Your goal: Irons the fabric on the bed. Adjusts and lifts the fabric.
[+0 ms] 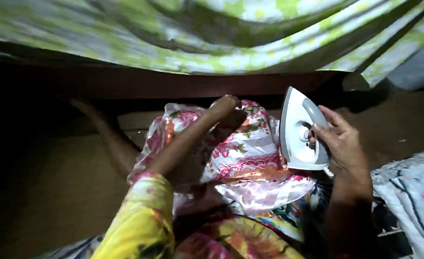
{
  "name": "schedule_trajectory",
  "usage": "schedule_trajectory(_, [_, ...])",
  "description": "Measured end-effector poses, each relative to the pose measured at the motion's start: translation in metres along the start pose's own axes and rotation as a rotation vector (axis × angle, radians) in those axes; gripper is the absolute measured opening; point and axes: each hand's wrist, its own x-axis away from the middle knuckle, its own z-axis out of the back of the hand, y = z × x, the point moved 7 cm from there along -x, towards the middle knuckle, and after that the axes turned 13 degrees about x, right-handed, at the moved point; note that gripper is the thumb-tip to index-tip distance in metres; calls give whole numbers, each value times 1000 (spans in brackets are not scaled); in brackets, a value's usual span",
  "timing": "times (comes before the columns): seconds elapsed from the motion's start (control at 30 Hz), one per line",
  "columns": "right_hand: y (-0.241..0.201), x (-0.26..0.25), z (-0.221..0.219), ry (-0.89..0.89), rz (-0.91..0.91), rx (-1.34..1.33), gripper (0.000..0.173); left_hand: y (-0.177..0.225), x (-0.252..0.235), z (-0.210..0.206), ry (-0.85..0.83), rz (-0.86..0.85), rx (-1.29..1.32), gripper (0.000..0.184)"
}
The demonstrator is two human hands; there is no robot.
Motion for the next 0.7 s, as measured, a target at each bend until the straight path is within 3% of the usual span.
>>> schedule_trajectory(0.07, [6,15,14,30,-13,-68,65,20,-27,-35,-135,-13,-7,27])
schedule_trajectory(0.17, [14,39,33,84,-16,-136,63,35,-62,-76,-125,-173,16,30])
schedule_trajectory(0.23, [25,53,43,106,-13,-187,61,31,-84,-99,-173,-145,-30,35])
schedule_trajectory(0.4, [52,79,66,137,27,-245,57,29,-110,-105,-300,1,-89,26])
schedule_trajectory(0.53, [68,87,85,193,82,-233,57,50,-116,-97,-413,132,-231,23])
schedule_trajectory(0.6, [73,89,90,207,90,-219,57,49,-123,-80,-340,242,-233,29])
schedule_trajectory(0.7, [75,91,91,204,113,-221,58,26,-138,-44,-60,414,-91,37])
